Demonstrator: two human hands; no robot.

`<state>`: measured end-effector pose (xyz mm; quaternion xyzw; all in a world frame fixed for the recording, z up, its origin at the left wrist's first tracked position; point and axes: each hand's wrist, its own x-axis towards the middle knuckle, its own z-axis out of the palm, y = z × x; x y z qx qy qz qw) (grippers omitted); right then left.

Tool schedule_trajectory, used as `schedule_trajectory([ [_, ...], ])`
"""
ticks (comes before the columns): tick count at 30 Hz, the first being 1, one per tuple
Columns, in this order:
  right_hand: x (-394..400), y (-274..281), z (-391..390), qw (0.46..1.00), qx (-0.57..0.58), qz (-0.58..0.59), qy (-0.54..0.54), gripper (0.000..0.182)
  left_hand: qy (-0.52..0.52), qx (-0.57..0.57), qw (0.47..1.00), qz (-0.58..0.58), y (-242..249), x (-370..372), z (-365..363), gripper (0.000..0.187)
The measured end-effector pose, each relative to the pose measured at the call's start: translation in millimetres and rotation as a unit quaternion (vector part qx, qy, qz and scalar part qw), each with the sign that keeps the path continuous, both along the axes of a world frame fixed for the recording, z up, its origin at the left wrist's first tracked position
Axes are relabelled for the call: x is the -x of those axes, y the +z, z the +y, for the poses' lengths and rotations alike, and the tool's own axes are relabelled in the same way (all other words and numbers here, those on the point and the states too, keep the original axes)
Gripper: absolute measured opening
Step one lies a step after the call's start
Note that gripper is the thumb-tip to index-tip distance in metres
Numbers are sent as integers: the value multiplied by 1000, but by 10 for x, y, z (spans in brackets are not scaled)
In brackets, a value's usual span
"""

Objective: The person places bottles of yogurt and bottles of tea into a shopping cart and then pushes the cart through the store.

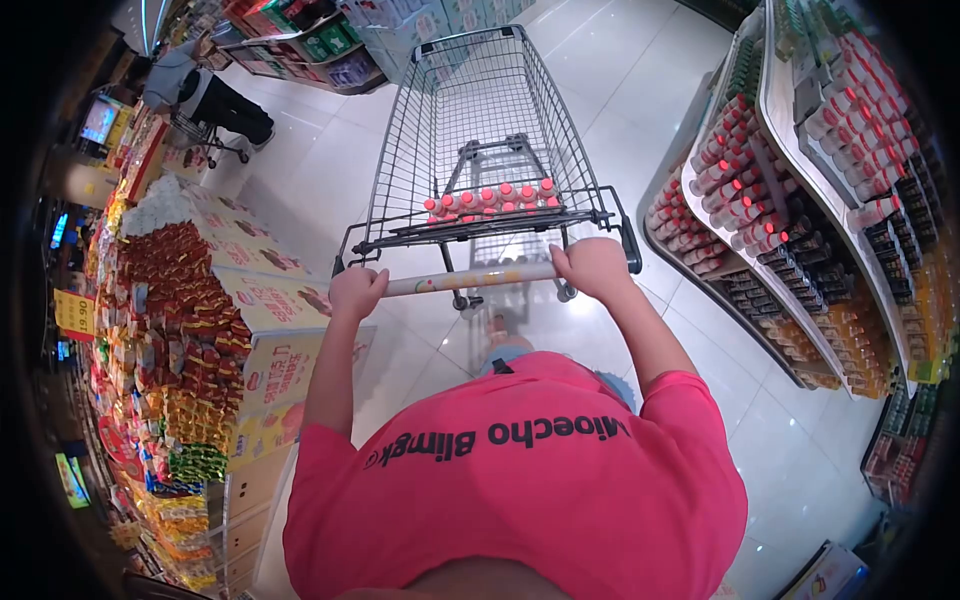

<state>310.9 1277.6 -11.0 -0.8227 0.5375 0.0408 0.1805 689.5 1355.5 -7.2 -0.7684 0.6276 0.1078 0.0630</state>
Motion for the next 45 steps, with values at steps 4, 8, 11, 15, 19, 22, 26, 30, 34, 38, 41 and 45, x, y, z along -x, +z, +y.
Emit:
schedule_trajectory([
  [4, -162, -50, 188, 1000, 10, 1, -13, 54, -21, 15, 1000, 1, -30, -212, -83, 47],
  [8, -319, -66, 261, 998, 21, -12, -49, 52, -64, 30, 997, 4, -9, -398, -287, 45],
  [11, -407, -22, 231, 996, 14, -43, -72, 52, -100, 42, 994, 12, -5, -524, -521, 45],
  [15, -564, 15, 109, 992, -26, -43, -112, 51, -137, 51, 989, 19, -25, -681, -901, 43],
  [19, -726, 8, -118, 984, -40, -43, -168, 48, -173, 71, 982, 23, 18, -752, -1369, 42],
  [22, -839, -4, -387, 978, -26, -38, -204, 45, -208, 129, 969, 23, -52, -836, -1801, 41],
  [26, -917, -69, -835, 974, 23, -35, -224, 45, -248, 198, 948, 33, -129, -866, -2474, 40],
  [30, -988, -69, -1452, 972, 24, -36, -230, 44, -280, 214, 935, 29, -105, -871, -3240, 39],
  [34, -1073, -107, -2071, 971, 50, -39, -231, 45, -301, 196, 933, 25, -132, -952, -3974, 40],
  [38, -1113, -59, -2699, 979, 27, -37, -198, 47, -288, 194, 937, 25, -181, -1020, -4622, 43],
  [41, -1151, -61, -3143, 986, -15, -17, -167, 51, -273, 197, 941, 29, -193, -1110, -4997, 42],
  [45, -1306, 7, -3678, 984, -67, -20, -165, 56, -252, 193, 948, 36, -182, -1280, -5499, 40],
])
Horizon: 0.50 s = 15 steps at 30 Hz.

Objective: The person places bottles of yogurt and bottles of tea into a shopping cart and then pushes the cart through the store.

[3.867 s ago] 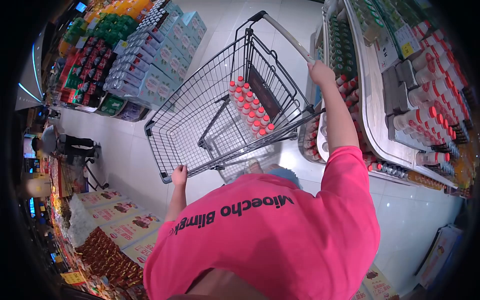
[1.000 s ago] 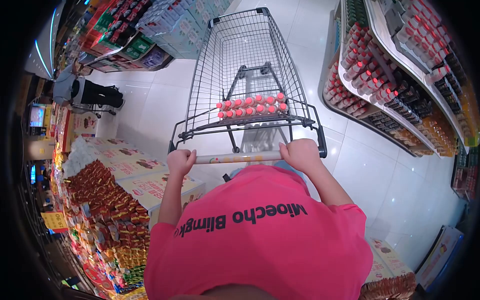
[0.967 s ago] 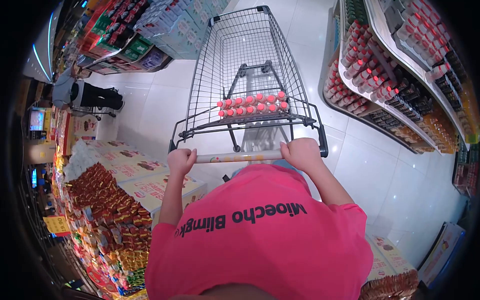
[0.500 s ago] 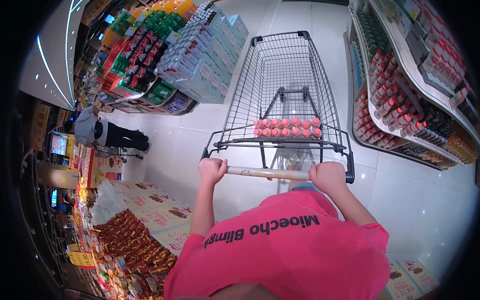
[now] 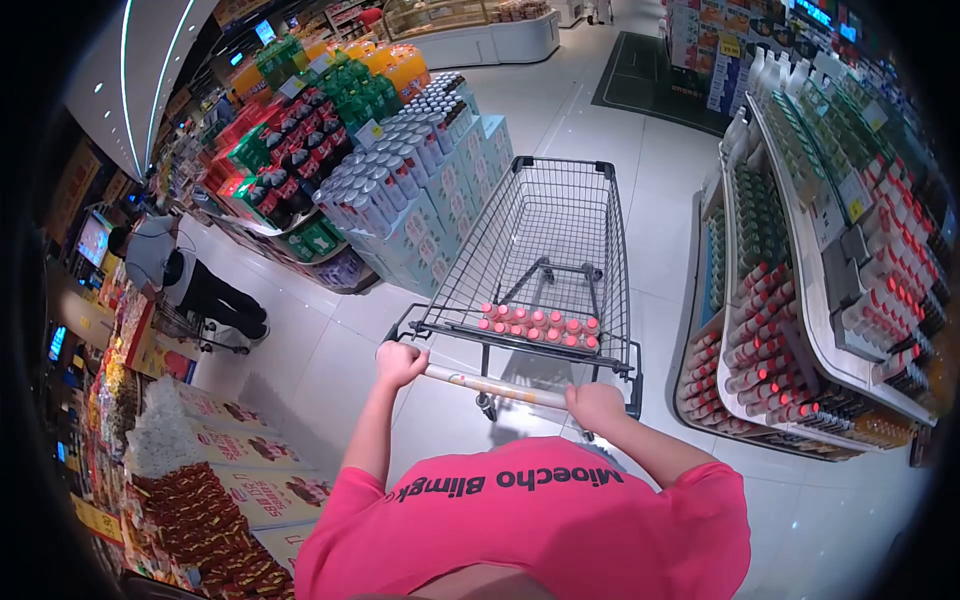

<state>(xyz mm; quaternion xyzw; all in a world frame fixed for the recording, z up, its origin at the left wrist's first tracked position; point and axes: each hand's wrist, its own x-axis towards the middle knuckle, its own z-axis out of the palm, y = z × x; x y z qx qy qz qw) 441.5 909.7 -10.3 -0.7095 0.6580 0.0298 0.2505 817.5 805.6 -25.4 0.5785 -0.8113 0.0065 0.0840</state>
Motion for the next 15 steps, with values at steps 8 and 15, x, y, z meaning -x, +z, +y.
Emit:
schedule_trajectory([
  [8, -396, -67, -984, 976, -15, -215, 17, 51, 41, -19, 999, -10, -21, -589, -1183, 40],
  [15, -412, 9, -2193, 874, 20, -485, -12, 38, -11, -66, 996, -66, 0, -1146, -2372, 43],
])
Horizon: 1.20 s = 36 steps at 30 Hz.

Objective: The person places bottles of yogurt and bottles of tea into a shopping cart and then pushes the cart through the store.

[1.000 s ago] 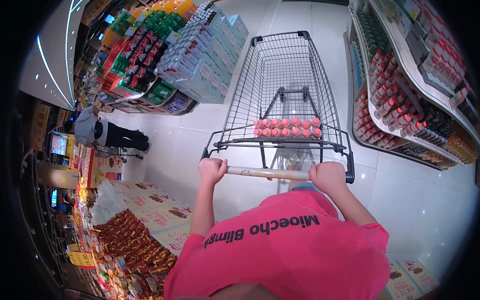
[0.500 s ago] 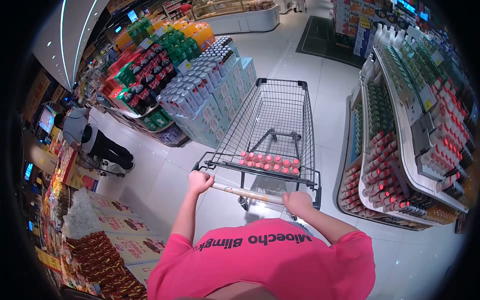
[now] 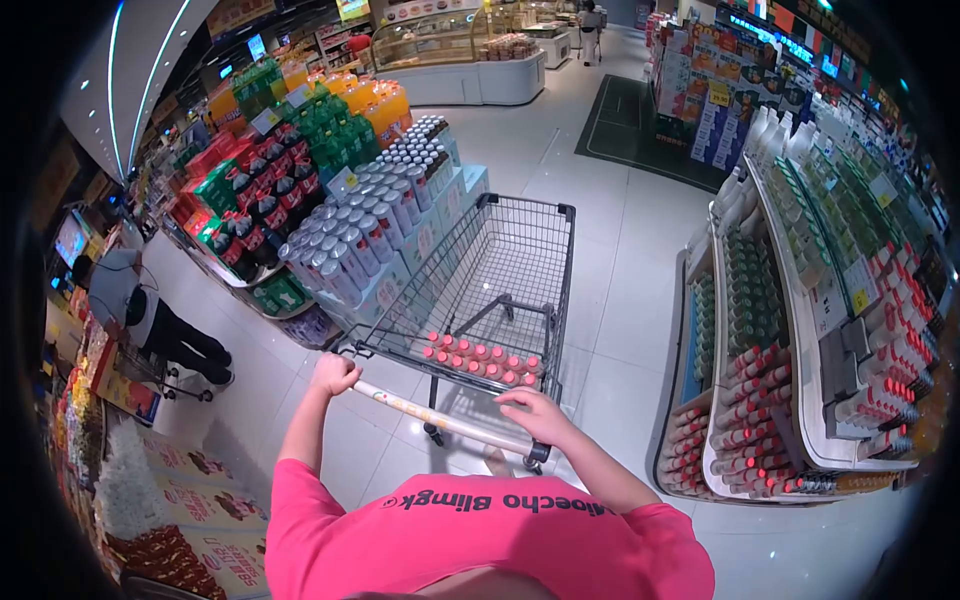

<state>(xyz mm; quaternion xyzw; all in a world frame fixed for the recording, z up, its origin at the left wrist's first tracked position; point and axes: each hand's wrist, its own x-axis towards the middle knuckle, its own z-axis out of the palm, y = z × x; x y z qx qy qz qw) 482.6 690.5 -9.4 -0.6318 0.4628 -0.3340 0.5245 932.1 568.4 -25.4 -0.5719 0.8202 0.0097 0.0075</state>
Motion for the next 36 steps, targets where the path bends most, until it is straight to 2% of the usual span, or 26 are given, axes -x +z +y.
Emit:
schedule_trajectory([
  [1, 66, -14, -249, 989, 108, 97, -39, 37, -18, -18, 1000, 4, 33, -50, -159, 42],
  [2, 125, -49, -502, 955, 213, 194, -78, 37, -19, -22, 1000, -8, 83, -51, -298, 42],
  [3, 153, -160, -759, 936, 244, 227, -111, 36, -21, -21, 1000, -6, 84, -65, -429, 42],
  [6, 134, -512, -1267, 941, 84, 326, -38, 32, -21, -11, 1000, -6, 101, -67, -804, 43],
  [9, 172, -566, -1698, 927, 42, 373, -1, 26, -35, 56, 997, 32, 16, -94, -1176, 41],
  [14, 214, -535, -2296, 930, 55, 361, -29, 21, 3, 73, 995, 62, 12, -9, -1769, 39],
  [17, 288, -747, -2654, 932, 83, 349, -47, 21, -4, 93, 992, 84, -3, 22, -2129, 41],
  [21, 346, -764, -3082, 925, 99, 367, -24, 27, 4, 75, 994, 78, 48, 103, -2597, 39],
  [24, 373, -760, -3399, 924, 91, 370, -14, 28, -26, 119, 989, 87, 58, 151, -2899, 36],
  [28, 381, -682, -3750, 919, 82, 385, 25, 31, 81, 102, 990, 51, 74, 314, -3207, 26],
  [30, 370, -572, -3874, 916, 84, 390, 53, 35, 179, 193, 962, 72, -217, 314, -3387, 39],
  [32, 363, -518, -3994, 917, 119, 373, 80, 40, 278, 101, 955, 38, -186, 413, -3525, 56],
  [34, 398, -567, -4105, 914, 166, 353, 109, 44, 372, 95, 920, 79, -444, 354, -3767, 57],
  [36, 427, -606, -4216, 926, 146, 322, 135, 49, 519, 110, 847, 39, -71, 972, -3700, 59],
])
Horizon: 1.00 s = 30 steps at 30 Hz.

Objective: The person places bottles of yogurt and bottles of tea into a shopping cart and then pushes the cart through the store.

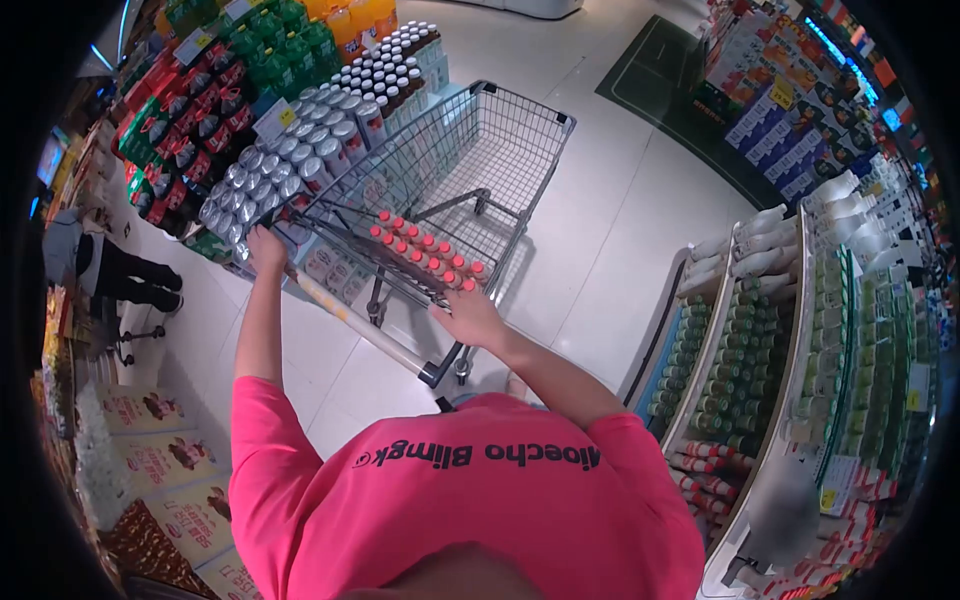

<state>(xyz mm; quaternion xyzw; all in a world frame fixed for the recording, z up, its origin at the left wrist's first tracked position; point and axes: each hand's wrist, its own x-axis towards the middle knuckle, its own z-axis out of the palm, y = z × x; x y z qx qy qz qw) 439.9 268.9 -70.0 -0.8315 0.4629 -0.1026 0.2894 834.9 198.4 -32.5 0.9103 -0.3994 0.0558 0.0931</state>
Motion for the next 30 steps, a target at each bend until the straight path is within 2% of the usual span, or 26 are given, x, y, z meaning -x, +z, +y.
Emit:
schedule_trajectory([
  [2, 50, -30, -37, 999, 4, -30, 40, 55, 161, 49, 983, 74, -178, 162, -188, 65],
  [3, 96, -29, -105, 997, 11, -41, 62, 59, 155, 96, 977, 109, 12, 299, -126, 69],
  [5, 165, -29, -221, 991, 17, -70, 114, 61, 146, 120, 975, 116, -163, 137, -217, 58],
  [6, 206, -46, -218, 986, 13, -85, 141, 63, 145, 123, 974, 120, -101, 196, -211, 55],
  [10, 270, 28, -406, 964, -143, -65, 216, 69, 120, 88, 985, 88, -167, 74, -257, 66],
  [11, 278, 73, -505, 943, -223, -39, 244, 69, 124, 79, 986, 78, -179, 58, -276, 70],
  [14, 319, 46, -810, 885, -361, -81, 283, 62, 126, 56, 988, 70, -192, -6, -300, 78],
  [15, 334, -64, -930, 865, -404, -138, 262, 54, 126, 50, 988, 70, -189, -32, -301, 80],
  [18, 369, -526, -1683, 816, -489, -213, 224, 42, 126, 57, 989, 54, -188, -49, -303, 82],
  [20, 367, -609, -2315, 868, -415, -179, 204, 31, 138, 54, 987, 57, -213, -60, -312, 84],
  [22, 383, -988, -2884, 894, -406, -126, 143, 31, 162, 59, 981, 92, -40, 118, -362, 85],
  [24, 323, -1266, -3437, 925, -314, 49, 209, 40, 153, 47, 986, 44, -149, 83, -318, 85],
  [27, 76, -1817, -3919, 883, -303, 215, 288, 51, 135, 41, 990, -15, -269, 21, -327, 82],
  [30, -177, -2246, -3818, 866, -403, 197, 221, 58, 145, 30, 989, -18, -182, 92, -362, 78],
])
